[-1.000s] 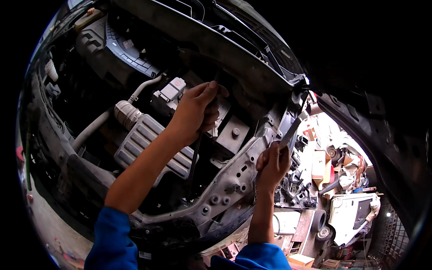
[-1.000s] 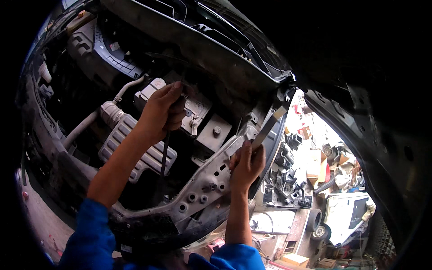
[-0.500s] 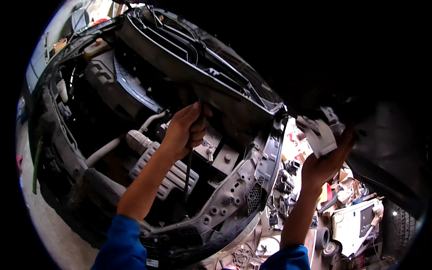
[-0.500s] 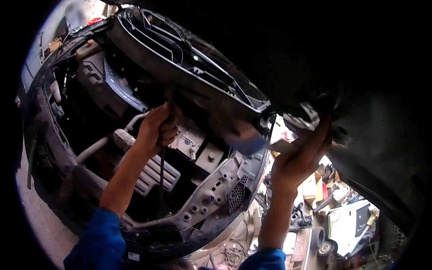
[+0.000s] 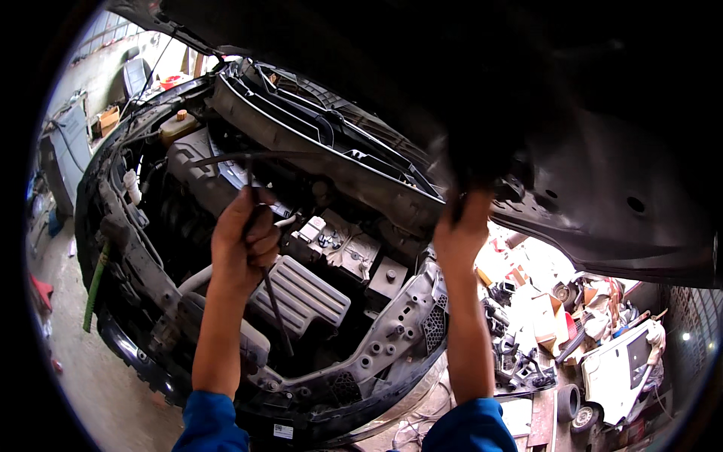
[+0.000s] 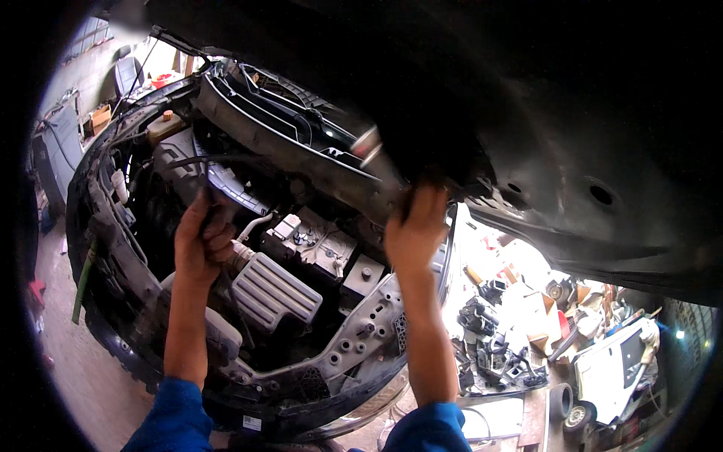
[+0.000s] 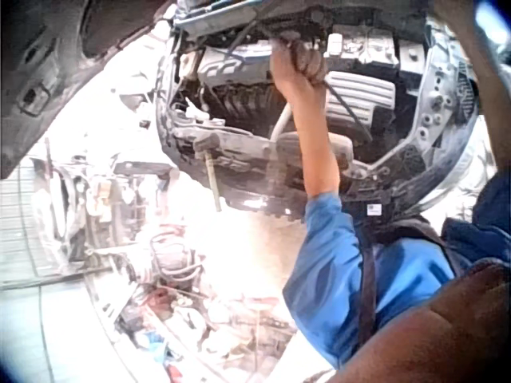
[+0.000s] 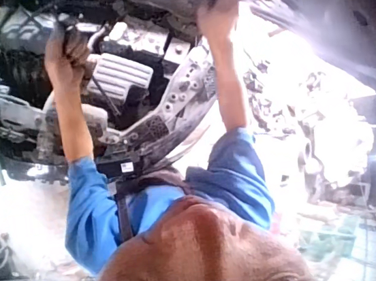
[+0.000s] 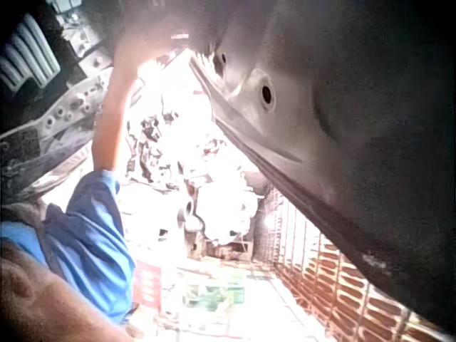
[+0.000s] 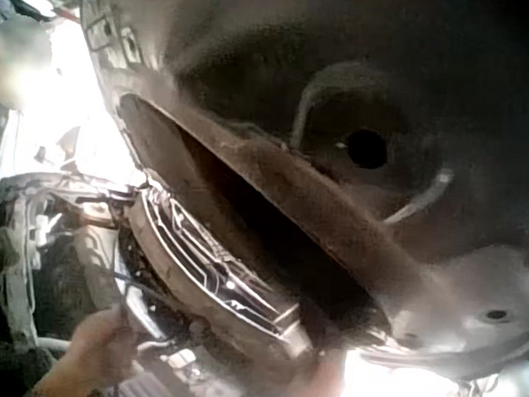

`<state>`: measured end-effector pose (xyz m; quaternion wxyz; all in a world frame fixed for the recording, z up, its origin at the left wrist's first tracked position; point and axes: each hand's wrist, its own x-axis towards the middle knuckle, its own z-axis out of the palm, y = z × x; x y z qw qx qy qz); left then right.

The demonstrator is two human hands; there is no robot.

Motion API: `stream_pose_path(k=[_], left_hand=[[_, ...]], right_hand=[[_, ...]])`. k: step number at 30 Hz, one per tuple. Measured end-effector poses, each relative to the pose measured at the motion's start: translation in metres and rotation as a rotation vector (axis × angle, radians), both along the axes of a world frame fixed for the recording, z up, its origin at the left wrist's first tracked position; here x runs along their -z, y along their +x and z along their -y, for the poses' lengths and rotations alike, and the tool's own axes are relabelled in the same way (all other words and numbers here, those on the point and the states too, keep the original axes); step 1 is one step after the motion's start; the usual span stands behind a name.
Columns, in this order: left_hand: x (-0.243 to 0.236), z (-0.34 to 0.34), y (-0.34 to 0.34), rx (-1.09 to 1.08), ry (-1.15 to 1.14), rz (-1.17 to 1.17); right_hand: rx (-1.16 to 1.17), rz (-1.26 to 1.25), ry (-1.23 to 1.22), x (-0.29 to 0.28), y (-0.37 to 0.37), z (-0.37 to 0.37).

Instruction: The person uses a flathead screwdriver to pry out plastic fasteners holding a heat shield or liner to the underside of a car hood. The person handles the removed fasteners by hand and continues working across the underside of the hood.

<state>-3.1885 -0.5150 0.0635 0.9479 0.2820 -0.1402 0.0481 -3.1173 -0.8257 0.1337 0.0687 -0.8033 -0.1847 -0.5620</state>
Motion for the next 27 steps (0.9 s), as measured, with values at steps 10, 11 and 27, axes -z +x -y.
stream_pose_path(k=[10,11,27], left_hand=[[-0.050,-0.046,-0.024,-0.354,0.165,0.140],[-0.057,-0.047,-0.022,-0.354,0.190,0.164],[-0.113,0.000,0.043,-0.658,0.828,0.368]], right_hand=[[-0.055,0.057,0.128,0.035,-0.004,-0.034],[-0.060,0.043,0.142,0.039,-0.004,-0.034],[-0.088,0.048,0.199,0.076,0.007,-0.040]])
